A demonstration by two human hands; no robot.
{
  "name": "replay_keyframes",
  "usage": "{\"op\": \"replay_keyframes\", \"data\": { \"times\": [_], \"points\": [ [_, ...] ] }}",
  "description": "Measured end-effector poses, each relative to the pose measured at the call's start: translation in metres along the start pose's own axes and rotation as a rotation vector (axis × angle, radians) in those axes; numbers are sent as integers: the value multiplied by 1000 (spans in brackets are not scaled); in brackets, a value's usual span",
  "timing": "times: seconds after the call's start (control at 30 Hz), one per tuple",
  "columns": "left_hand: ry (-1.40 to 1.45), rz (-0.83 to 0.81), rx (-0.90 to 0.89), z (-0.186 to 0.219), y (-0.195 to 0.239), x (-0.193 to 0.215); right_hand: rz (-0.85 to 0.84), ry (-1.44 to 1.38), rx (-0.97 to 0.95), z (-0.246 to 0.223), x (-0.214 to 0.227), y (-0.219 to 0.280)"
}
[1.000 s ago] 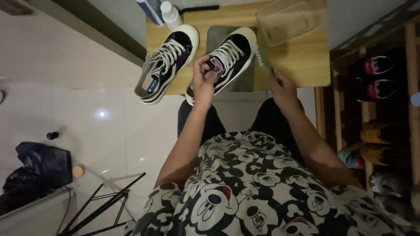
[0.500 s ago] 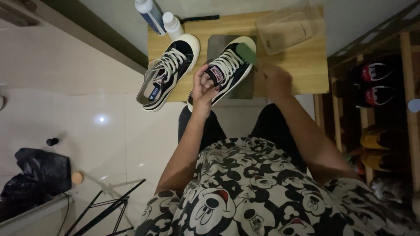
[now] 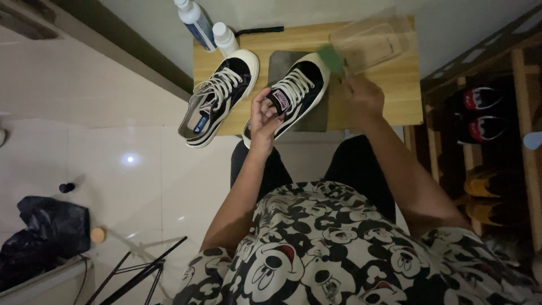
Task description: The person scrubs a black and white sneaker with a green brush, focusing on the white rubber sole and side panels. They rotate the shoe to clean different areas and then switch to the second sneaker to continue scrubbing.
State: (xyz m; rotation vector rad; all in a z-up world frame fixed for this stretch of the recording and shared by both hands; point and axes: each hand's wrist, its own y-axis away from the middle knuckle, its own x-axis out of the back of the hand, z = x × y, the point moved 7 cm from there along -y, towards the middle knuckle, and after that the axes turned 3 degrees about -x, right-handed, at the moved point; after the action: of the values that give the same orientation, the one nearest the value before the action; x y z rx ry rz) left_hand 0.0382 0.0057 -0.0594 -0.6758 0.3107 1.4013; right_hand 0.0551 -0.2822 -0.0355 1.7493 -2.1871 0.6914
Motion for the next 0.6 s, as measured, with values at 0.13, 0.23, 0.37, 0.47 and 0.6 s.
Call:
{"op": "replay_keyframes", "data": {
  "times": [0.13,0.23,0.37,0.47,0.6],
  "points": [
    [-20,-27,-15,0,1,3,-130,-319,-92,-35,10,9],
    [-49,5,18,-1,2,3,-88,281,-8,-20,10,2],
    [-37,7,19,7,1,-3,-140,-91,-169,20,1,1],
    [-34,16,27,2,3,2,-159,2,-129,18,-1,6],
    [-26,6,20,0,2,4,-189,-7,-205,37,-2,1]
  ]
}}
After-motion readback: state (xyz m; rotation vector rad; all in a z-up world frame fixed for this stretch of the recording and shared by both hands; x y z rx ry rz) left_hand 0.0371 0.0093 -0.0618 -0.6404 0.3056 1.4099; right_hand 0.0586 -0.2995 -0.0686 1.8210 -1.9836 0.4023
